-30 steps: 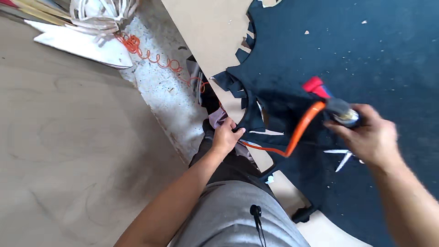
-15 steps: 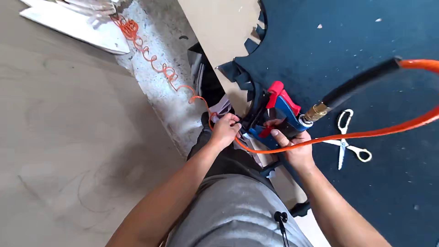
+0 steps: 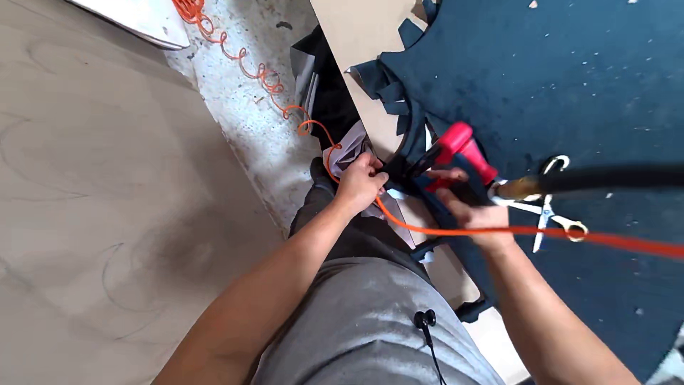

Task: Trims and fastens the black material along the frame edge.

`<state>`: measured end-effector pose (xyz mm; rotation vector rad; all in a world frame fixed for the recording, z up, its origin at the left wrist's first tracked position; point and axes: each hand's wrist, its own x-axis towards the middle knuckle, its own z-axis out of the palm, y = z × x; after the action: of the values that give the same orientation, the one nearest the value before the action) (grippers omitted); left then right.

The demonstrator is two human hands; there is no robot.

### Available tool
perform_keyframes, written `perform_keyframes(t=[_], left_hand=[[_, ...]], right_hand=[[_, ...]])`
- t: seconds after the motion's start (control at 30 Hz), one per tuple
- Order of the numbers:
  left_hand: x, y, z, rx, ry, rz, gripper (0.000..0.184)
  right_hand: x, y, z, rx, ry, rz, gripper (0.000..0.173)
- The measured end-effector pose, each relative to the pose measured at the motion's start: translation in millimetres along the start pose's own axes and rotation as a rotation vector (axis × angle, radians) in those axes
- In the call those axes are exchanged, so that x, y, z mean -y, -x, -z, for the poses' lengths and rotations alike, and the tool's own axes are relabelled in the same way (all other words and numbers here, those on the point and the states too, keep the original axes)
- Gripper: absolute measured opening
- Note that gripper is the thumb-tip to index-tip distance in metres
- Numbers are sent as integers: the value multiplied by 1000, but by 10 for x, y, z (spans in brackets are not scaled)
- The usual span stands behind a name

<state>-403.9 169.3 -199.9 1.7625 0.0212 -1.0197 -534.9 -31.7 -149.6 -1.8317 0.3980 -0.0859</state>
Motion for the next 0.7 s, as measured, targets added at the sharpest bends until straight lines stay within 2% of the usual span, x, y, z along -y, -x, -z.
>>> perform_keyframes(t=[0.1, 0.27, 0.4, 0.57, 0.7], left_hand=[[-30, 1, 7, -5, -50, 9, 27], [-13, -31, 43, 20, -41, 1, 29], [-43, -40, 51, 16, -64, 25, 28], [15, -51, 36, 27, -45, 13, 27], [26, -67, 56, 29, -85, -14, 22]], right_hand=[[78, -11, -20, -45, -168, -16, 27], [94, 91, -109, -57, -135, 13, 24], [181, 117, -102, -44, -273, 48, 28], [267, 132, -256, -57, -81, -44, 25], [270, 113, -328, -62, -11, -47, 22]])
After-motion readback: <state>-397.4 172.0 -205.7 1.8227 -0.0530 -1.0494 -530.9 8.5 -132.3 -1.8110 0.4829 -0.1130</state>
